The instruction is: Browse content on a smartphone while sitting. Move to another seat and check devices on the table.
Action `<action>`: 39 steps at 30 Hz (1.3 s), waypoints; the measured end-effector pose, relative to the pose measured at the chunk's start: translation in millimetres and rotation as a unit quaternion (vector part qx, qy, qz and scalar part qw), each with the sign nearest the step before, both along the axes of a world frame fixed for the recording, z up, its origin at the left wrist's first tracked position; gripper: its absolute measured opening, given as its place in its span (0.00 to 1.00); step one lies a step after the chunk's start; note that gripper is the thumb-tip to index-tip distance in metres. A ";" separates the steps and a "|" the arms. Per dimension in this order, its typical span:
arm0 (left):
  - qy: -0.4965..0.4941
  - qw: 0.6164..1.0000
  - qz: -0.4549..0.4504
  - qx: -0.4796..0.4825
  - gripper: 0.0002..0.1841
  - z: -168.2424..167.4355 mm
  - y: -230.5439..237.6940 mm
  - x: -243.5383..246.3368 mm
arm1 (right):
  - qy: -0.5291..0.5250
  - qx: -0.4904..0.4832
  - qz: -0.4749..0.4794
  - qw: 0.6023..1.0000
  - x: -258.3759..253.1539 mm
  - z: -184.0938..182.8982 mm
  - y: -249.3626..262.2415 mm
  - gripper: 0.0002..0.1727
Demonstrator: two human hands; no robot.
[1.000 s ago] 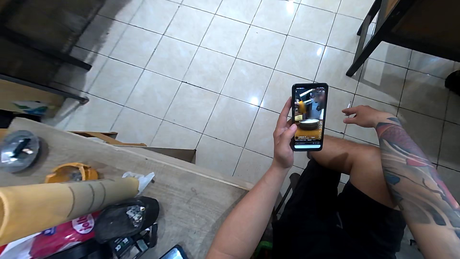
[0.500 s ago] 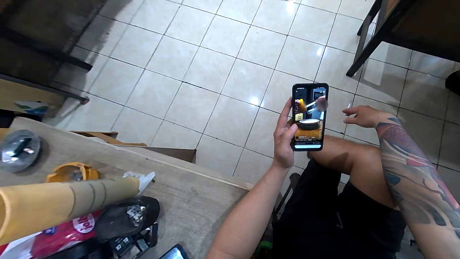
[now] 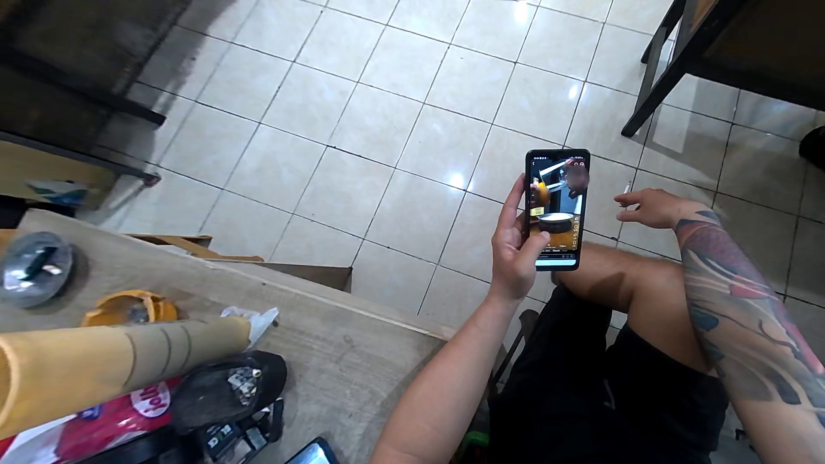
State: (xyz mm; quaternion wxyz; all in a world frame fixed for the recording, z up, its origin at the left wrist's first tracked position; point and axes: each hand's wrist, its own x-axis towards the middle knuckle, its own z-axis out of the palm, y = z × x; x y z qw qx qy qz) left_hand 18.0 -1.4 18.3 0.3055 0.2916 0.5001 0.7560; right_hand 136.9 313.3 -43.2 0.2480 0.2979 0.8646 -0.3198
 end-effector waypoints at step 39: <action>0.004 1.000 0.003 -0.007 0.30 -5.8 -2.8 -0.7 | 0.001 0.001 -0.002 1.000 1.2 -2.0 1.6 0.32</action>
